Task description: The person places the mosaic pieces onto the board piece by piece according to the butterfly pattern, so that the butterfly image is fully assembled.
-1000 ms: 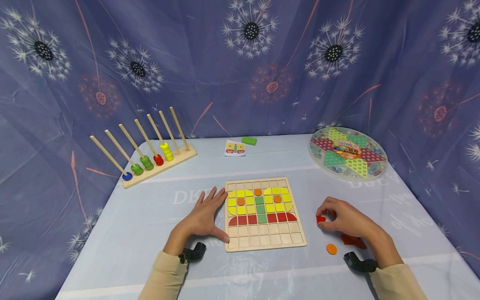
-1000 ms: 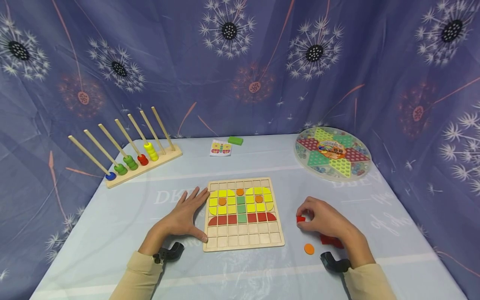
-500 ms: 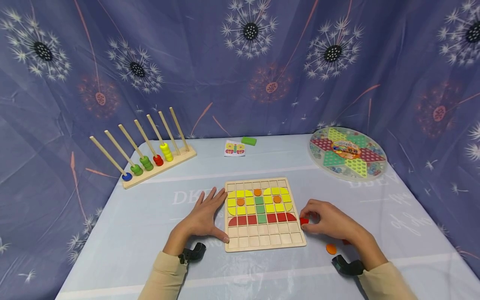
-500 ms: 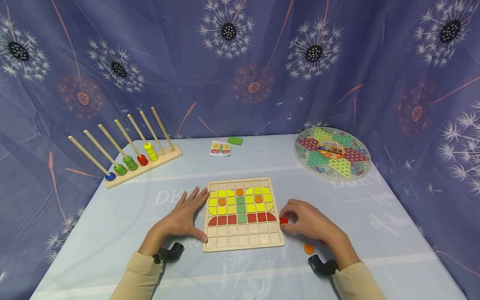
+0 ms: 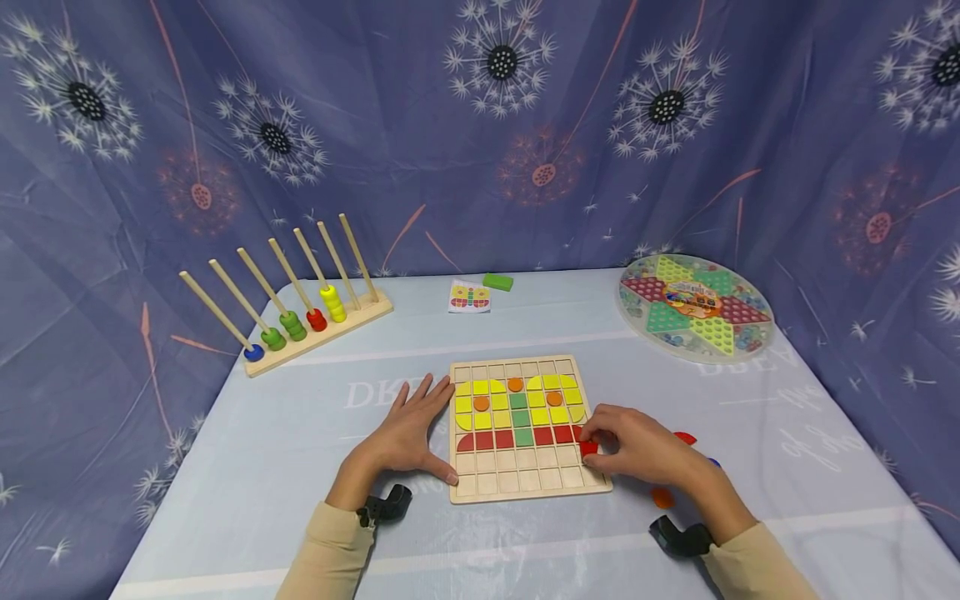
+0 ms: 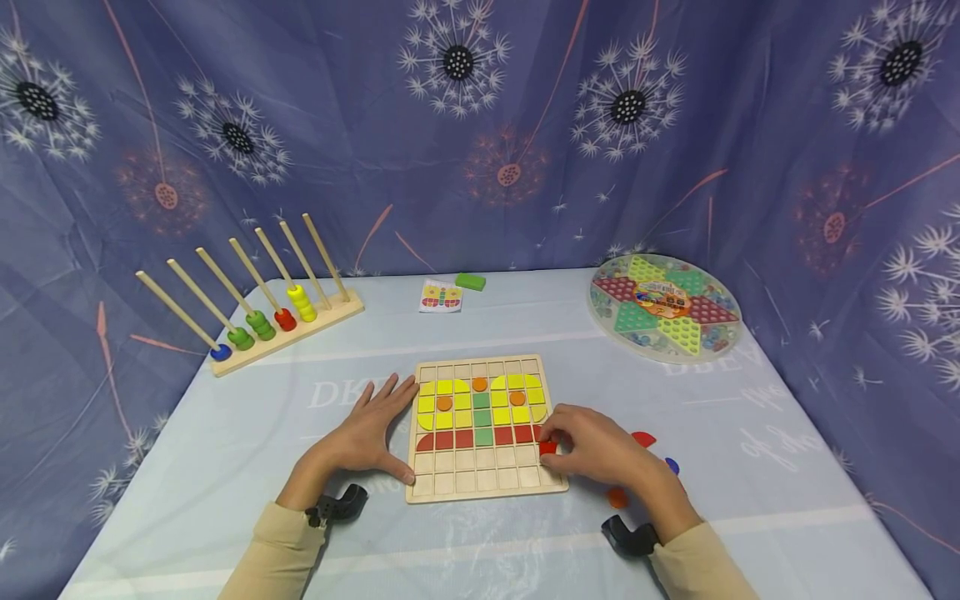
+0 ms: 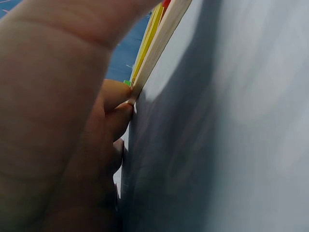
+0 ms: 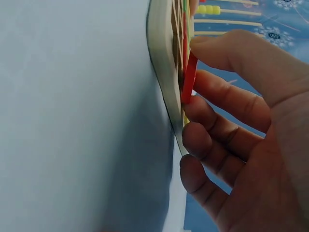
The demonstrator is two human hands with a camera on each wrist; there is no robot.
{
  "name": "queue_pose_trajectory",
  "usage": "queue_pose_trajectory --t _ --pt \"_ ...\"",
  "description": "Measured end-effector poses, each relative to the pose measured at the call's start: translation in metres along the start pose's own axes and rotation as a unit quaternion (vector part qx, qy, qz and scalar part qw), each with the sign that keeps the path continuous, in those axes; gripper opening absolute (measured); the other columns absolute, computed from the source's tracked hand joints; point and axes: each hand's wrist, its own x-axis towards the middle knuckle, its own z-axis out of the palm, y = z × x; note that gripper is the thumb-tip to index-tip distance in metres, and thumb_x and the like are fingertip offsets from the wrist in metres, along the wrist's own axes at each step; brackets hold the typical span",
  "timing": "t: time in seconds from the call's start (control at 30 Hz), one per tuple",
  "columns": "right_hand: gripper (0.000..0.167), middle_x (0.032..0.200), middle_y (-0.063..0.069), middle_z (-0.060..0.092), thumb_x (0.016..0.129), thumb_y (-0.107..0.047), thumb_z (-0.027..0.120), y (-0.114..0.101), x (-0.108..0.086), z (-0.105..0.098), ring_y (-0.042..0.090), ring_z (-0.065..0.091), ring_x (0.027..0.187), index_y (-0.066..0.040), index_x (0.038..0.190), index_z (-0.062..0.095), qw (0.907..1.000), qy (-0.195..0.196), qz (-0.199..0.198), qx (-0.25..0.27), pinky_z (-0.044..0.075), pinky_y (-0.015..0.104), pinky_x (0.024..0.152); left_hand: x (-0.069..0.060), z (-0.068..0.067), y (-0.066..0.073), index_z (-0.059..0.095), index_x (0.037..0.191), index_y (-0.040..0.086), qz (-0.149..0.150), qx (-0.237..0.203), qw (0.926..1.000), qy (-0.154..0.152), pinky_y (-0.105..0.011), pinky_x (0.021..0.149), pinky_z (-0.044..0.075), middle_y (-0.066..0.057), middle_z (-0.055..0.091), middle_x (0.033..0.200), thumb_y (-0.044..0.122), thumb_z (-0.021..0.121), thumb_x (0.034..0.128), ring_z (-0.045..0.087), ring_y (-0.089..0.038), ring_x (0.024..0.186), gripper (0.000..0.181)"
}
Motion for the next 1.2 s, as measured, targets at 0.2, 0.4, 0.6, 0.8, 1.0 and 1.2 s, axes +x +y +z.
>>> queue_pose_trajectory --t 0.2,0.4,0.6,0.8,1.0,1.2 --pt "0.021 0.083 -0.013 0.055 0.077 -0.037 0.080 -0.0020 0.0007 0.0024 0.008 0.051 0.075 -0.034 0.092 0.067 0.9999 -0.007 -0.002 -0.010 0.042 0.023 0.064 0.0000 0.0003 -0.0006 0.018 0.155 0.011 0.001 0.002 1.0000 0.000 -0.050 0.114 -0.004 0.000 0.011 0.160 0.085 0.071 0.0418 0.001 -0.026 0.146 0.145" --pt "0.023 0.083 -0.013 0.054 0.077 -0.036 0.081 -0.0023 0.0007 0.0032 0.008 0.051 0.074 -0.034 0.094 0.066 0.9999 -0.006 -0.002 -0.015 0.043 0.023 0.064 0.0005 0.0007 -0.0010 0.018 0.155 0.012 0.001 0.001 1.0000 0.000 -0.050 0.114 -0.004 0.000 0.010 0.160 0.086 0.070 0.0416 0.001 -0.026 0.146 0.145" --pt "0.025 0.084 -0.013 0.054 0.077 -0.036 0.081 -0.0021 0.0004 0.0031 0.008 0.052 0.075 -0.032 0.097 0.067 0.9999 -0.004 -0.003 -0.013 0.044 0.022 0.065 0.0006 0.0008 -0.0010 0.018 0.155 0.011 0.003 -0.002 1.0000 0.002 -0.050 0.114 -0.004 0.000 0.011 0.160 0.085 0.071 0.0420 0.001 -0.026 0.146 0.144" --pt "0.024 0.085 -0.014 0.054 0.078 -0.033 0.080 0.0004 0.0000 0.0032 0.008 0.052 0.076 -0.032 0.098 0.067 0.9999 -0.009 -0.011 -0.009 0.044 0.022 0.066 0.0006 0.0012 -0.0012 0.019 0.154 0.011 0.004 -0.002 1.0000 0.005 -0.050 0.114 -0.004 -0.001 0.012 0.160 0.085 0.071 0.0417 0.001 -0.026 0.146 0.145" --pt "0.023 0.086 -0.013 0.054 0.079 -0.032 0.080 0.0021 -0.0003 0.0032 0.008 0.052 0.075 -0.032 0.097 0.067 0.9998 -0.010 -0.018 -0.004 0.044 0.022 0.066 0.0009 0.0013 -0.0011 0.019 0.154 0.011 0.001 -0.001 1.0000 0.004 -0.050 0.114 -0.003 -0.001 0.012 0.160 0.085 0.071 0.0416 0.002 -0.026 0.146 0.145" --pt "0.023 0.086 -0.013 0.054 0.078 -0.031 0.080 0.0016 0.0005 0.0033 0.008 0.052 0.076 -0.032 0.097 0.067 0.9998 -0.012 -0.012 -0.003 0.044 0.022 0.066 0.0010 0.0014 -0.0012 0.019 0.154 0.011 -0.003 -0.001 1.0000 0.003 -0.050 0.114 -0.003 0.000 0.012 0.160 0.085 0.071 0.0413 0.001 -0.026 0.146 0.145"
